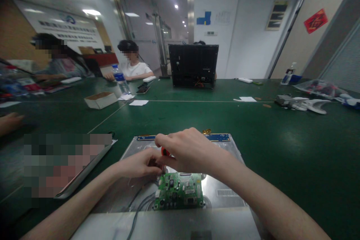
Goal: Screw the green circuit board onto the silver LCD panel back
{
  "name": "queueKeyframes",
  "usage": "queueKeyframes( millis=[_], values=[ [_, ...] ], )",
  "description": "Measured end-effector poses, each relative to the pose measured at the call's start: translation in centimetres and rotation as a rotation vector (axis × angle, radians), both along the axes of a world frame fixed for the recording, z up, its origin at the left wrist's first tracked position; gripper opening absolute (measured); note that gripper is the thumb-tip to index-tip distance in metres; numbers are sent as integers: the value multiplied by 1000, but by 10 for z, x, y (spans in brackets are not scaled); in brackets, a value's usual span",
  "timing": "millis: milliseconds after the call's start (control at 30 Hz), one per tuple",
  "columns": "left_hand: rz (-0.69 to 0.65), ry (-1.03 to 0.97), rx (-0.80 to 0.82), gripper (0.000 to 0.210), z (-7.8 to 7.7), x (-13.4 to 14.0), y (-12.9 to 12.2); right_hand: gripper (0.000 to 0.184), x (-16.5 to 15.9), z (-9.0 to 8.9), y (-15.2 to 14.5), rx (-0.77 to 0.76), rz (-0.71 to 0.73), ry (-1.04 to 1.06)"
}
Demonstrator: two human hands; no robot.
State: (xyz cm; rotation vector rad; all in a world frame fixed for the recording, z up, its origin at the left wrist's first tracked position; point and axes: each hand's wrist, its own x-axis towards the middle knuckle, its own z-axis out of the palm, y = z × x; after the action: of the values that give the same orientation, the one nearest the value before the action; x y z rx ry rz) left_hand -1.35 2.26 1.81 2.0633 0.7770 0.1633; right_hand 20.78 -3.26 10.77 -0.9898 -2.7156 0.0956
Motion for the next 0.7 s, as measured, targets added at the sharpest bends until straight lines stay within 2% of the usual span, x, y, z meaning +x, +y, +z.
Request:
queueKeyframes(
  millis=[267,567,700],
  values=[
    [13,-11,-34,5,-3,-1,0,31,2,5,-6,-68,51,3],
    [19,3,-16,7,-1,0,-1,14,0,0,-1,-14,31,26],
    [6,18,-4,8,-1,0,1,16,0,0,-2,-18,17,28]
  ],
)
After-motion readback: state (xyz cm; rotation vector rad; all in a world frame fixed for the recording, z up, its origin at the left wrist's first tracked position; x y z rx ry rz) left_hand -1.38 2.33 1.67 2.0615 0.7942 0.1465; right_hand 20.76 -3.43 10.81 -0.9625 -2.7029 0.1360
